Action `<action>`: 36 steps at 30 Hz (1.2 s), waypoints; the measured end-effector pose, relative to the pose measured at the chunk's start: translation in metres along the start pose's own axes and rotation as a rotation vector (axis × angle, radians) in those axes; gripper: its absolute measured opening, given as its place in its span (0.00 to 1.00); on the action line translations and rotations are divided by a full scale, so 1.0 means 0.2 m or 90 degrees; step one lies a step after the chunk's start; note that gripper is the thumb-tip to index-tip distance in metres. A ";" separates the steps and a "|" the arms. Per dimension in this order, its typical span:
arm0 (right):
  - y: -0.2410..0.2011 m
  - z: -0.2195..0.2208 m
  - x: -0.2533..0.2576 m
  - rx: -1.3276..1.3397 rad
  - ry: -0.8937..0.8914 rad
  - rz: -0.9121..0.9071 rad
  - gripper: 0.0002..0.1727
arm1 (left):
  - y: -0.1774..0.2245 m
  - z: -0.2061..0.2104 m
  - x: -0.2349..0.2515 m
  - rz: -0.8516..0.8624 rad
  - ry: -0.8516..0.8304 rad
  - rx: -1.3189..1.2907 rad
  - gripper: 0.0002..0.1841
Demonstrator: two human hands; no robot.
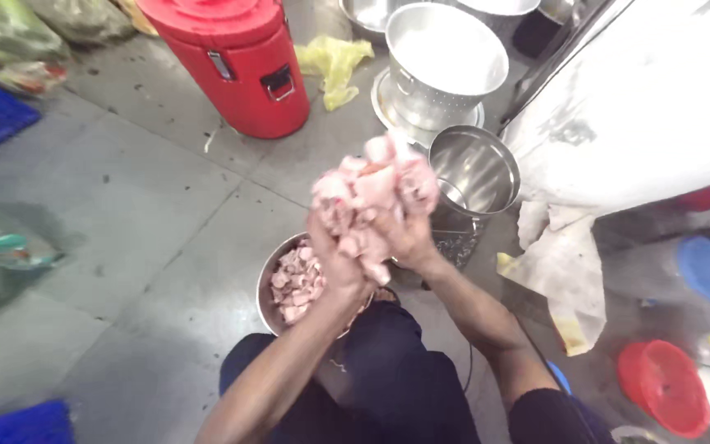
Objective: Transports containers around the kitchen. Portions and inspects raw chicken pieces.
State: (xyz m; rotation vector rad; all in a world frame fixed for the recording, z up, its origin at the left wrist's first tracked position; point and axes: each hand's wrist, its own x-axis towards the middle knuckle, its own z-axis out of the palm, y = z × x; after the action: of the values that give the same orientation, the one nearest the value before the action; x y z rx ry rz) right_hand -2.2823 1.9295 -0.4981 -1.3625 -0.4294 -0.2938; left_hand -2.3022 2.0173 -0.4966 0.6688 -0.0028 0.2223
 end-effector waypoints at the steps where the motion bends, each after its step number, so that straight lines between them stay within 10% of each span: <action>1: -0.08 -0.08 0.04 -0.028 0.021 0.005 0.19 | -0.02 0.11 0.04 -0.032 -0.027 -0.006 0.25; 7: -0.26 -0.63 0.39 -0.147 0.194 0.023 0.19 | -0.44 0.62 0.41 -0.254 -0.106 0.048 0.27; 12: 0.02 -1.09 0.50 -0.344 0.223 0.415 0.20 | -0.67 0.58 0.69 -0.579 -0.256 0.335 0.23; 15: 0.09 -1.25 0.49 -0.642 0.041 0.553 0.22 | -0.52 0.51 0.71 -0.571 -0.278 0.564 0.19; 19: -0.09 -1.08 0.37 -0.771 0.025 0.384 0.18 | -0.24 0.15 0.60 -0.397 -0.381 0.574 0.23; 22: -0.06 -0.74 0.03 -0.621 -0.111 0.251 0.15 | -0.04 -0.38 0.41 -0.313 -0.235 0.539 0.21; 25: 0.44 -0.41 -0.27 -0.374 -0.421 0.381 0.16 | -0.05 -1.06 0.05 -0.278 0.085 0.711 0.22; 27: 0.84 -0.20 -0.44 -0.373 -0.580 0.488 0.35 | -0.10 -1.38 -0.21 -0.366 0.218 0.806 0.31; 30: 1.19 0.05 -0.61 -0.544 -0.670 0.543 0.55 | -0.20 -1.56 -0.46 -0.430 0.366 0.778 0.41; 36: 1.43 0.18 -0.59 -0.589 -0.592 0.685 0.57 | -0.25 -1.64 -0.39 -0.408 0.539 0.473 0.34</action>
State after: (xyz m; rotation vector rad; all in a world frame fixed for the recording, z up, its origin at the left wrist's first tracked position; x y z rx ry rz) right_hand -2.2653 2.0139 -0.7976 -2.3906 -0.2363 1.2199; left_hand -2.3905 2.1654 -0.7903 1.2263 1.1374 -0.1431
